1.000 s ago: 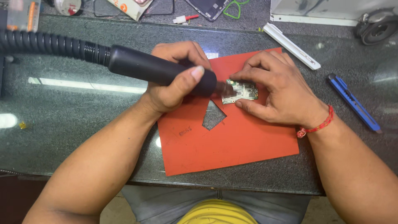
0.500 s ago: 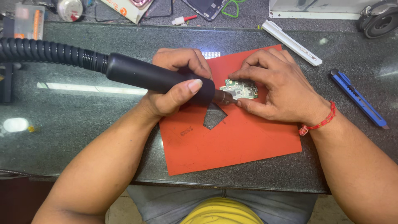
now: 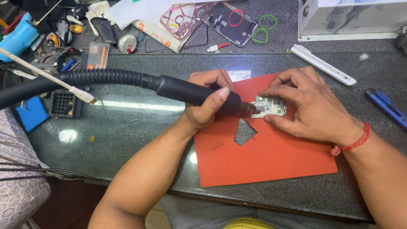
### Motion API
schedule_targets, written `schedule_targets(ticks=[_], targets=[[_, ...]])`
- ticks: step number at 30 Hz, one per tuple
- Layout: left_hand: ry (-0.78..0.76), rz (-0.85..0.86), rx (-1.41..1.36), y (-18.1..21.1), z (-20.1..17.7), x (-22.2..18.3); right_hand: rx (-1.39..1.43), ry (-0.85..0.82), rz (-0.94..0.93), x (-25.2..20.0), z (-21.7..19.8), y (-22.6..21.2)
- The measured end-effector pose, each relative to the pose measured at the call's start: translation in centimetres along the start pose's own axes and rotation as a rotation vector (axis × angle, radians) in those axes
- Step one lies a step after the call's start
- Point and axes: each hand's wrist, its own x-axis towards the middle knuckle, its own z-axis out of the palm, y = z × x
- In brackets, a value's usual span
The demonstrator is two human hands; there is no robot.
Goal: The person heats a circuit board with a hot air station, moving the nozzle across different components while holding the board steady on a red mat.
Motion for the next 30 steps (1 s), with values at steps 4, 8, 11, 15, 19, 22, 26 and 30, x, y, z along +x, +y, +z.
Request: schedule_targets(ticks=[4, 8, 11, 15, 19, 22, 26, 30], targets=[[0.064, -0.001, 0.037, 0.28, 0.03, 0.09, -0.010, -0.010, 0.004, 0.20, -0.19, -0.10], [-0.039, 0.009, -0.029, 0.25, -0.11, 0.14, -0.011, -0.020, 0.017, 0.34, -0.26, -0.17], [-0.002, 0.043, 0.041, -0.02, -0.08, 0.16, -0.014, -0.032, 0.023, 0.27, -0.14, -0.08], [0.090, -0.013, 0.025, -0.05, -0.26, 0.06, -0.024, -0.013, 0.002, 0.16, -0.08, 0.06], [0.010, 0.007, -0.022, 0.02, -0.40, 0.15, -0.018, -0.017, 0.010, 0.29, -0.22, -0.14], [-0.007, 0.032, 0.029, -0.27, -0.14, 0.21, -0.019, -0.030, 0.024, 0.30, -0.21, -0.16], [0.084, -0.040, -0.020, -0.45, -0.04, -0.12, -0.017, -0.028, 0.004, 0.04, -0.12, -0.02], [0.051, 0.000, 0.022, -0.29, -0.08, 0.30, -0.019, -0.012, -0.011, 0.27, -0.30, -0.10]])
